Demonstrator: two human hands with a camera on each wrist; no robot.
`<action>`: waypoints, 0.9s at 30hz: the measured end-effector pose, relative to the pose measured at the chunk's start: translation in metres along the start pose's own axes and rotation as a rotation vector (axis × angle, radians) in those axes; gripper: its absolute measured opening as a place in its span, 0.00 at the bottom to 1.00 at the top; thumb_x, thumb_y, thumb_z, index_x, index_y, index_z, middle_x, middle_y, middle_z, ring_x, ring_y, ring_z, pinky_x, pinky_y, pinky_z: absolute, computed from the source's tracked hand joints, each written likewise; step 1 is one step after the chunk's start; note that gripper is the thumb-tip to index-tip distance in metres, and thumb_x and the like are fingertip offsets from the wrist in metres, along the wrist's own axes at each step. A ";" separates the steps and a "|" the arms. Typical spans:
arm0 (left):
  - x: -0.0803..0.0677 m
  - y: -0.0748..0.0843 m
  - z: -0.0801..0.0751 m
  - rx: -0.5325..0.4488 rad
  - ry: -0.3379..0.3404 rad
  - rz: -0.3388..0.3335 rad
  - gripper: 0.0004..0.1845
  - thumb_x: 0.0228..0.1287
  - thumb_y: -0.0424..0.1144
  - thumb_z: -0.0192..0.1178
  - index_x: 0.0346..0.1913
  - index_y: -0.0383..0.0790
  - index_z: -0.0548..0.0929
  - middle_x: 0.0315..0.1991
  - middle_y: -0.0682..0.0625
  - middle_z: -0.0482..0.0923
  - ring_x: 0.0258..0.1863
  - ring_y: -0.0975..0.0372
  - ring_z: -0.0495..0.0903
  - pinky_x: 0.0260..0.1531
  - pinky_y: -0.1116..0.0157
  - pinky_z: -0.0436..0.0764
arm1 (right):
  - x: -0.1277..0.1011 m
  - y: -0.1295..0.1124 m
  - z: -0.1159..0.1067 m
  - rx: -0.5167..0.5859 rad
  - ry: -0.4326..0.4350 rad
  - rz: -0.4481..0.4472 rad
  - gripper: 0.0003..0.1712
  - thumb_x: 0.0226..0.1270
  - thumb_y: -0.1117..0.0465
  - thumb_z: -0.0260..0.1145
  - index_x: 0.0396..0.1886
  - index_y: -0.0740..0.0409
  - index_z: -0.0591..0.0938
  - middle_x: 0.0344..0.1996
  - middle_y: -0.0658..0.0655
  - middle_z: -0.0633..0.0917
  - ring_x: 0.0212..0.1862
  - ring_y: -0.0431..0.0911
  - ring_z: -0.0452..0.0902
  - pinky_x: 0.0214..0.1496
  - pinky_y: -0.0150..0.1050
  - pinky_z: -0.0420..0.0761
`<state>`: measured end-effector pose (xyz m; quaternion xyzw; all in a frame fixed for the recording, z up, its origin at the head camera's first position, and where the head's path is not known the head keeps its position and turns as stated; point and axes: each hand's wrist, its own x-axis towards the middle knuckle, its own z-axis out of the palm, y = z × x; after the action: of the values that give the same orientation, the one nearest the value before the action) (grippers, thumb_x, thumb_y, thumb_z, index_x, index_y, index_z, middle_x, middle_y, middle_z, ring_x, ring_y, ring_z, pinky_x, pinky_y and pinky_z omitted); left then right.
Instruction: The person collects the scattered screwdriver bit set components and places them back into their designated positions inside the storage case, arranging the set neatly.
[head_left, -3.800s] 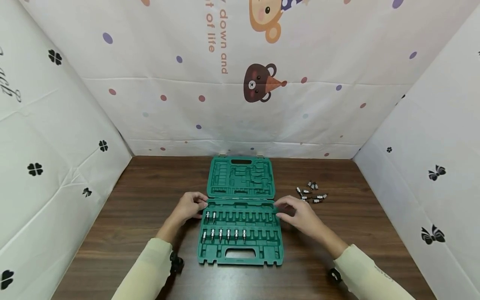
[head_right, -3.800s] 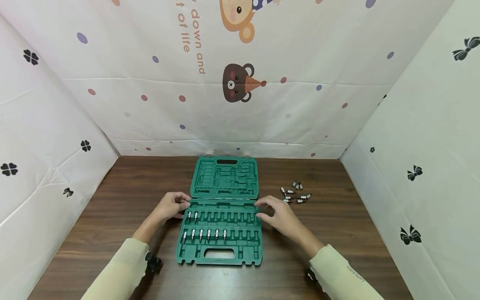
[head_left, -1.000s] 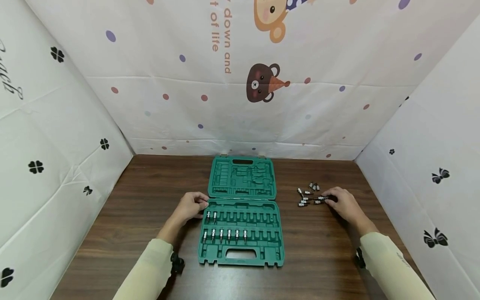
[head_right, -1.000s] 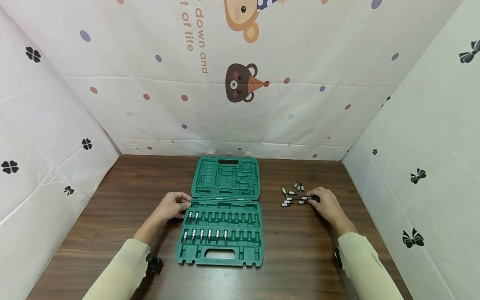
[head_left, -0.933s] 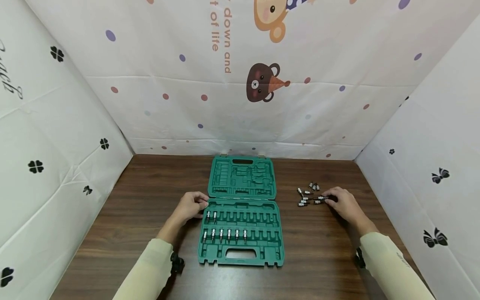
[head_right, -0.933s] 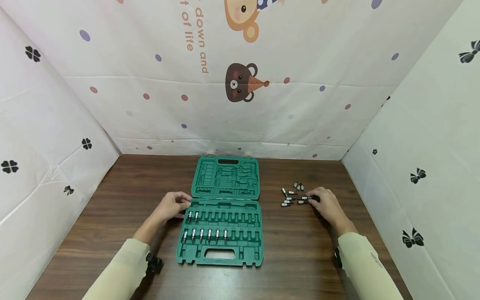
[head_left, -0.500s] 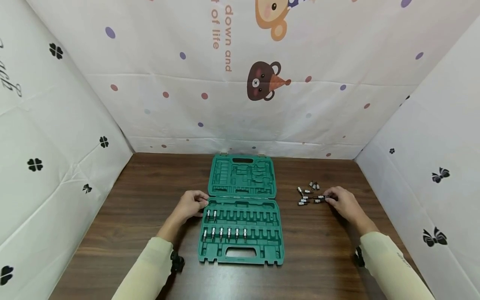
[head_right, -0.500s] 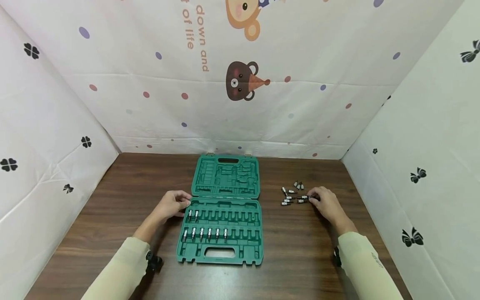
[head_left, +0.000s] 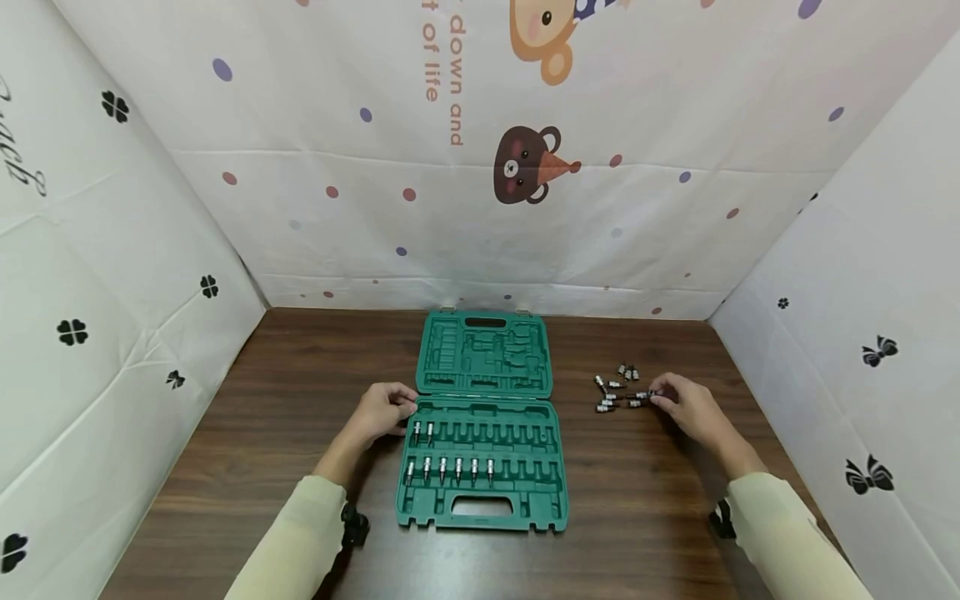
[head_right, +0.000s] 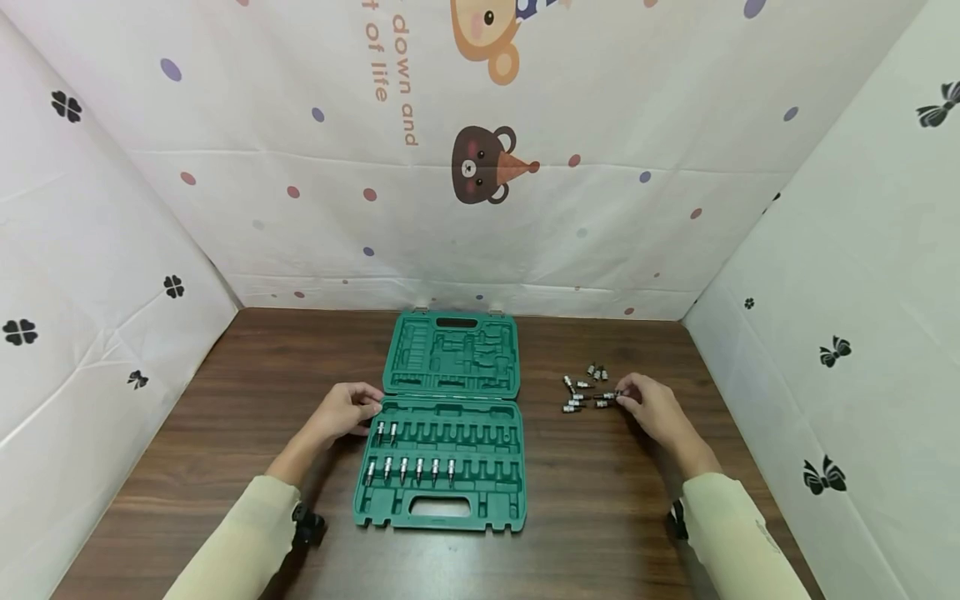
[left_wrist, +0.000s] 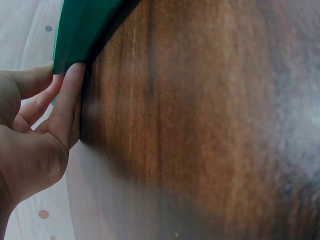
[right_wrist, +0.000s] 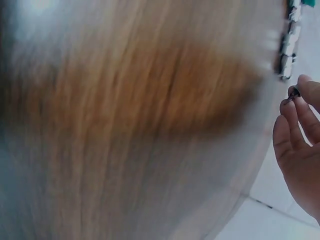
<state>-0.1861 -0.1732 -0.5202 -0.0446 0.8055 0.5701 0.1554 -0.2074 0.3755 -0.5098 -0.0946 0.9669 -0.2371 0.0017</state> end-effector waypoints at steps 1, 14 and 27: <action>0.000 0.000 0.000 0.000 0.000 0.000 0.09 0.76 0.28 0.58 0.54 0.32 0.83 0.45 0.39 0.79 0.40 0.55 0.83 0.36 0.57 0.90 | -0.001 -0.003 -0.001 0.006 0.001 -0.003 0.07 0.74 0.63 0.68 0.47 0.59 0.82 0.39 0.57 0.86 0.43 0.51 0.81 0.43 0.48 0.82; 0.001 0.001 0.000 0.005 -0.003 -0.002 0.10 0.75 0.27 0.58 0.54 0.32 0.83 0.44 0.39 0.80 0.40 0.55 0.83 0.36 0.57 0.90 | -0.005 -0.031 -0.001 0.105 -0.016 -0.025 0.10 0.76 0.62 0.66 0.52 0.60 0.83 0.42 0.57 0.87 0.46 0.53 0.84 0.41 0.41 0.83; 0.001 -0.002 0.000 -0.002 0.004 -0.004 0.09 0.75 0.27 0.58 0.54 0.32 0.83 0.44 0.40 0.80 0.40 0.56 0.82 0.36 0.57 0.90 | -0.005 -0.069 0.009 0.337 -0.062 -0.100 0.10 0.75 0.62 0.67 0.51 0.62 0.84 0.42 0.57 0.87 0.42 0.36 0.79 0.41 0.32 0.82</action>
<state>-0.1869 -0.1732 -0.5222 -0.0472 0.8052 0.5704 0.1549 -0.1892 0.3126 -0.4862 -0.1483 0.9070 -0.3926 0.0353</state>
